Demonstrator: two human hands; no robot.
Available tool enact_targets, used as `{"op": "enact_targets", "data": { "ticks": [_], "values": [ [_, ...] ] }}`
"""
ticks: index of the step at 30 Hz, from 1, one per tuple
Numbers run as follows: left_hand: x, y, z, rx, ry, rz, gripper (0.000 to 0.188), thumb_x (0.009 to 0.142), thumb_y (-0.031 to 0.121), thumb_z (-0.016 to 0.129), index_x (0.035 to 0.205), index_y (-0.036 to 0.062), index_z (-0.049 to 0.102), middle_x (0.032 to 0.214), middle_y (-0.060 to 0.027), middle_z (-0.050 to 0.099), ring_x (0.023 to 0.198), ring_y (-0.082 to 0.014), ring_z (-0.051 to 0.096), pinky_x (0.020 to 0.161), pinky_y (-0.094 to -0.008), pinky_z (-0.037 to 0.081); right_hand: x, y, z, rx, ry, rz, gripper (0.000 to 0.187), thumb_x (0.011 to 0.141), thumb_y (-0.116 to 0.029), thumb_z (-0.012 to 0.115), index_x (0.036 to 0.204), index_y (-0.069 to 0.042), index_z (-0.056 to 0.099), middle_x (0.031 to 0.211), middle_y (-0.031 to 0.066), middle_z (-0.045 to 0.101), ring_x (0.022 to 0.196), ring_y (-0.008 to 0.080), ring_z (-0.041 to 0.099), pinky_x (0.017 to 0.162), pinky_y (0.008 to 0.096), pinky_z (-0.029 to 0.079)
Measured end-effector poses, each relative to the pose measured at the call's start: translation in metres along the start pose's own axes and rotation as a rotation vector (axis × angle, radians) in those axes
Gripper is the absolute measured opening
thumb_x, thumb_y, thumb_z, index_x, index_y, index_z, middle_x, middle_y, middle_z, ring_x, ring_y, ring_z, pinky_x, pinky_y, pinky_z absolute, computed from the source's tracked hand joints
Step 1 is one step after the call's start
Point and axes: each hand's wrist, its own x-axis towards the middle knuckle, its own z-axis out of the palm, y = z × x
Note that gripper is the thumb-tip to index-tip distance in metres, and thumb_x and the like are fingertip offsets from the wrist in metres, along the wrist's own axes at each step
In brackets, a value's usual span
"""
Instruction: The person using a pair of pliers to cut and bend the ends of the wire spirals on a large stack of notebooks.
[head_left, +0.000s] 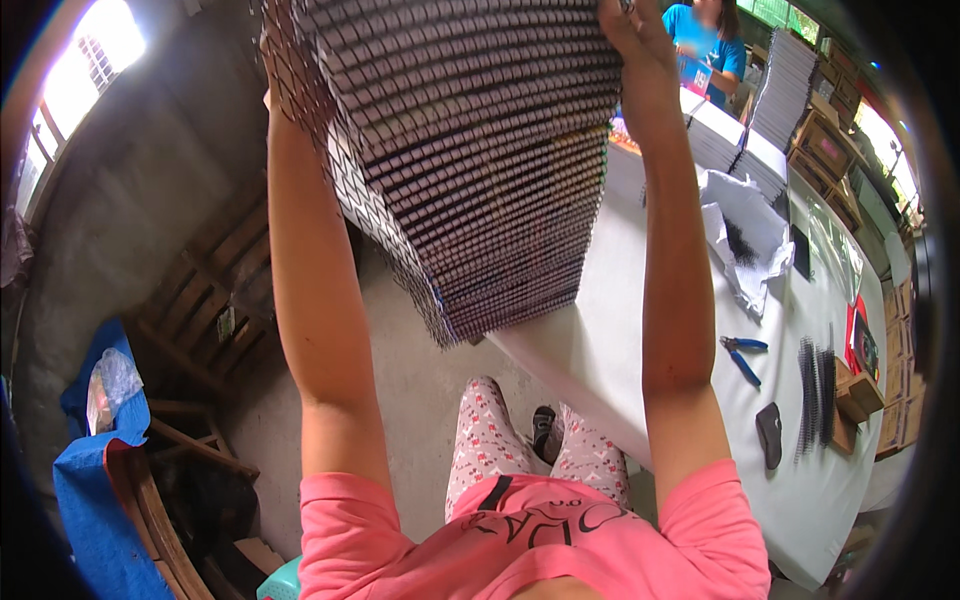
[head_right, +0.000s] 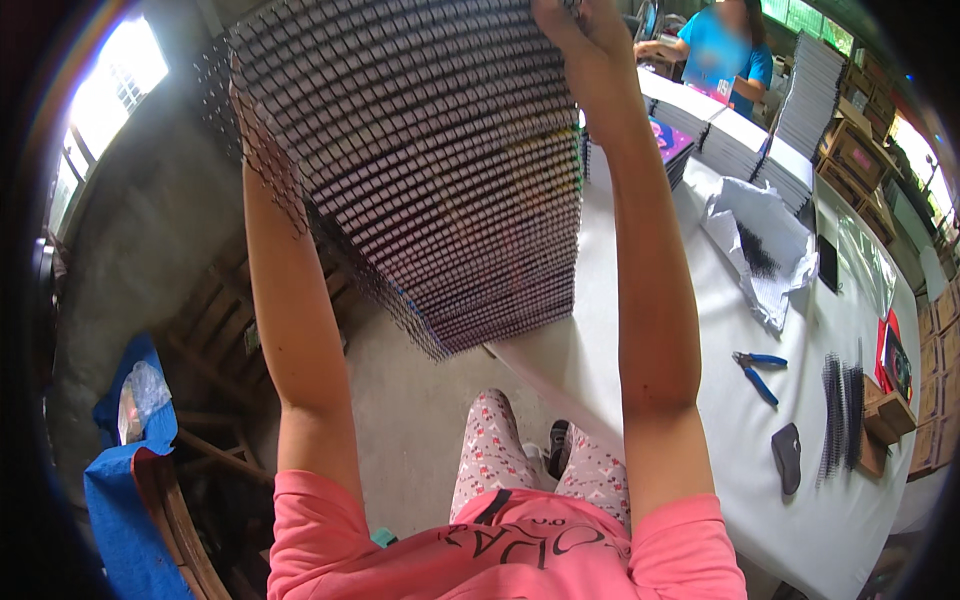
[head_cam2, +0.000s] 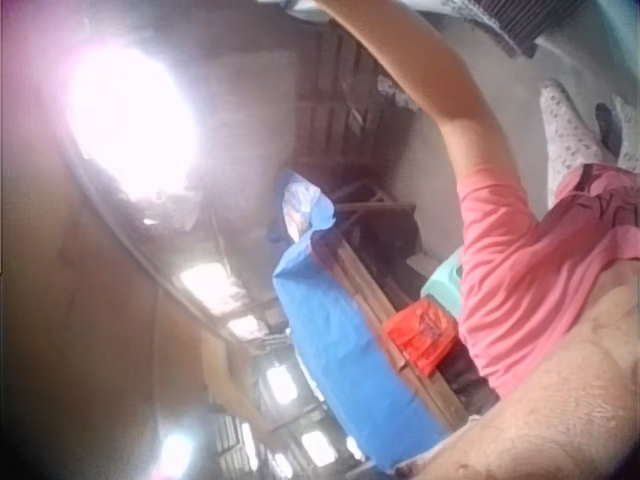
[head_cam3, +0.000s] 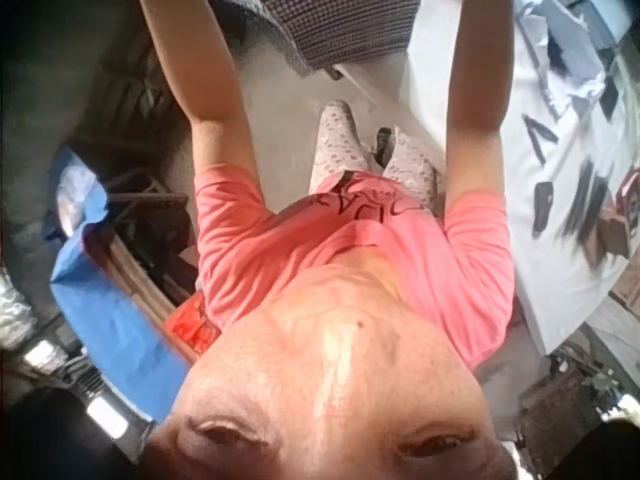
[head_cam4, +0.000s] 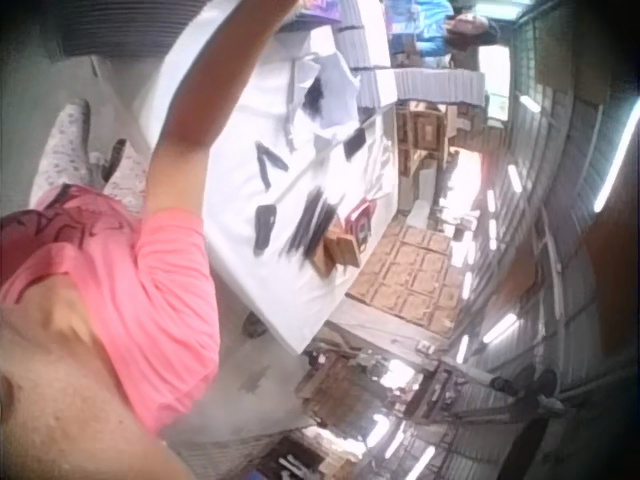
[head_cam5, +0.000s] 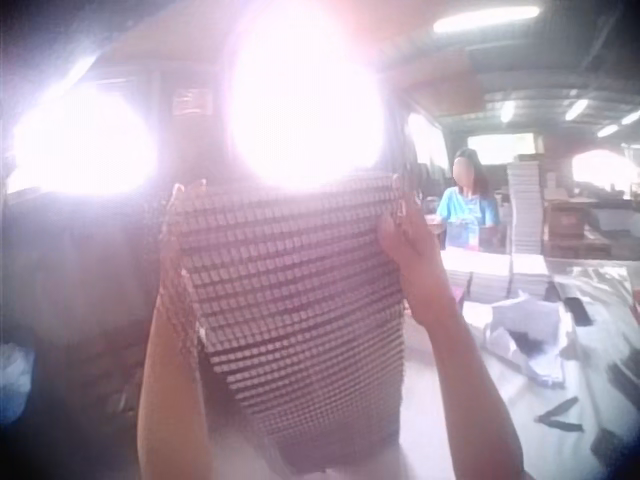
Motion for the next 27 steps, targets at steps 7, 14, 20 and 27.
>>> {"op": "enact_targets", "data": {
  "ticks": [7, 14, 20, 27],
  "values": [
    [-0.001, 0.020, -0.009, -0.030, -0.017, 0.032, 0.090, 0.084, 0.073, 0.020, 0.144, 0.0062, 0.016, 0.146, -0.0168, 0.023, 0.135, -0.0280, 0.023, 0.109, -0.0402, 0.016, -0.004, -0.015, 0.000, 0.022, -0.036, 0.126, 0.069, 0.092, -0.027, 0.053, 0.146, -0.008, 0.014, 0.137, 0.0166, 0.039, 0.120, 0.0238, 0.043, 0.100, 0.0342, 0.036],
    [-0.133, -0.019, -0.024, 0.212, 0.183, -0.276, 0.092, 0.084, 0.073, 0.020, 0.145, 0.0046, 0.011, 0.148, -0.0176, 0.021, 0.136, -0.0312, 0.021, 0.111, -0.0416, 0.015, -0.102, 0.054, -0.046, -0.002, -0.105, 0.363, 0.093, 0.083, -0.057, 0.054, 0.147, -0.010, 0.005, 0.146, 0.0189, 0.025, 0.136, 0.0278, 0.024, 0.109, 0.0384, 0.020],
    [-0.257, -0.127, -0.068, 0.134, 0.149, -0.711, 0.089, 0.085, 0.070, 0.023, 0.145, 0.0057, 0.011, 0.148, -0.0165, 0.020, 0.136, -0.0306, 0.020, 0.111, -0.0424, 0.014, -0.232, 0.074, -0.042, 0.146, -0.066, 0.787, 0.128, 0.056, -0.051, 0.082, 0.145, -0.002, 0.004, 0.148, 0.0233, 0.015, 0.140, 0.0288, 0.011, 0.112, 0.0369, 0.014],
    [-0.308, -0.178, -0.083, -0.051, 0.263, -0.753, 0.086, 0.086, 0.067, 0.027, 0.146, 0.0070, 0.011, 0.149, -0.0151, 0.019, 0.137, -0.0299, 0.020, 0.112, -0.0433, 0.013, -0.293, 0.064, -0.011, -0.504, -0.067, 0.830, 0.112, 0.046, -0.025, 0.089, 0.137, -0.007, 0.027, 0.112, 0.0150, 0.060, 0.100, 0.0319, 0.061, 0.088, 0.0403, 0.048]
  ]
}}
